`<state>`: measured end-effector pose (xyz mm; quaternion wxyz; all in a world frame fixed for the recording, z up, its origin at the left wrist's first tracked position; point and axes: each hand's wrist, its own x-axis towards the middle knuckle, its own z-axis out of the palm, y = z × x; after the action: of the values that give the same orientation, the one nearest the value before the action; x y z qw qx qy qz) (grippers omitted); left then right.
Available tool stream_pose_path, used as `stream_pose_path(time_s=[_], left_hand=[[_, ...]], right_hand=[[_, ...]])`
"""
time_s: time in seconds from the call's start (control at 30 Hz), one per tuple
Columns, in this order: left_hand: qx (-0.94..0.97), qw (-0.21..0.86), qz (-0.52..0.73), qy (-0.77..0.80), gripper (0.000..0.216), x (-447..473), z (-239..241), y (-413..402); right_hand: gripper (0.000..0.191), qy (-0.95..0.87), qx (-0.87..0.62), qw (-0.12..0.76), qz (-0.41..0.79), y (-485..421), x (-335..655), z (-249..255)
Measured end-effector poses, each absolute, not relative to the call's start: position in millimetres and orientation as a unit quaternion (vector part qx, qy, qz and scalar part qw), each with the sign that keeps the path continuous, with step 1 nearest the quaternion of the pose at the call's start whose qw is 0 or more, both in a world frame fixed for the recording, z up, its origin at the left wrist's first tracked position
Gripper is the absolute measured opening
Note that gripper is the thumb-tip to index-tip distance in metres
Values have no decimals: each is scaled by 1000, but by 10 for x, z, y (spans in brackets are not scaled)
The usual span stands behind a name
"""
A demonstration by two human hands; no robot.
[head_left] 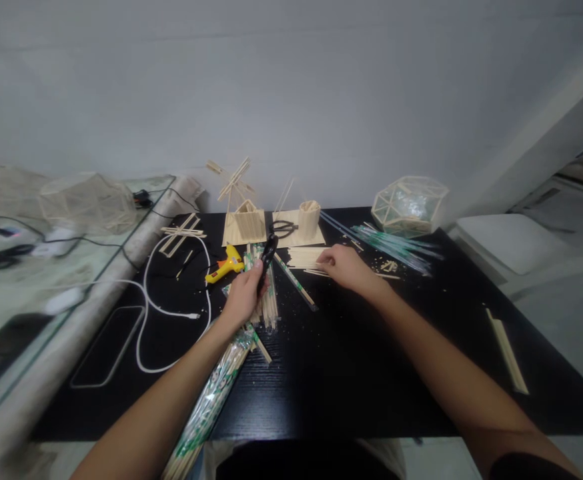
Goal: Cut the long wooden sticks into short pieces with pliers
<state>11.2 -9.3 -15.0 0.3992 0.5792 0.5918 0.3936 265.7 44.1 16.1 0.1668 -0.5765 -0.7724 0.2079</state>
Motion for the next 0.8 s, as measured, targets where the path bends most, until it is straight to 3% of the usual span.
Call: stream_pose_path(time_s=[0.2, 0.8], left_hand=[[599, 387, 387, 585, 68, 101, -159, -98], [607, 378, 393, 579, 67, 105, -203, -101]], right_hand=[[9, -788, -595, 67, 145, 482, 2579, -65], [12, -795, -594, 24, 123, 483, 2613, -39]])
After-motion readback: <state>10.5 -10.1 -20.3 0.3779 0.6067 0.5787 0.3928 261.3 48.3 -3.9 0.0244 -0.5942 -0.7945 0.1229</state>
